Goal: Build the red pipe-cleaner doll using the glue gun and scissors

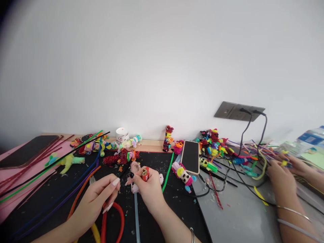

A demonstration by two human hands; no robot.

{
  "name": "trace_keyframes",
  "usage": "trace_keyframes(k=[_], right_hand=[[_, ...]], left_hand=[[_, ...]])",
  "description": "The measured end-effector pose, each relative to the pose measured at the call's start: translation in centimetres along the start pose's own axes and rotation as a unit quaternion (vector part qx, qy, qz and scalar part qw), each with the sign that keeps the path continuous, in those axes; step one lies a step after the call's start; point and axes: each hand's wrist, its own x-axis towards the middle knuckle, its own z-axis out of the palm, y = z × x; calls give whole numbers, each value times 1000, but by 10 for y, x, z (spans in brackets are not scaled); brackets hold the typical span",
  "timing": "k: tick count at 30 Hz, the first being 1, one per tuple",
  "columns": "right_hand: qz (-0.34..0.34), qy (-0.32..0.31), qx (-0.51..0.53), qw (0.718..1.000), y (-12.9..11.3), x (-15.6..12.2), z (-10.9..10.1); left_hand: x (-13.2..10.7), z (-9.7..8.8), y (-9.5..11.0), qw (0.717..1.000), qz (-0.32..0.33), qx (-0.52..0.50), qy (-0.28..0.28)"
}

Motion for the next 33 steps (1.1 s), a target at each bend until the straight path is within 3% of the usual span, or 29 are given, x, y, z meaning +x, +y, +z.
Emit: trace_keyframes(k=[15, 22, 26, 33], right_hand=[[25, 14, 14, 999, -2, -2, 2], [-14, 13, -44, 999, -4, 0, 1], [-43, 9, -24, 999, -5, 0, 3], [-16, 12, -38, 999, -6, -4, 4]], left_hand=[[0, 1, 1, 1000, -4, -4, -18], [-1, 0, 0, 1000, -9, -1, -10], [-1, 0, 0, 1000, -6, -5, -9], [-2, -2, 1, 1000, 6, 3, 7]])
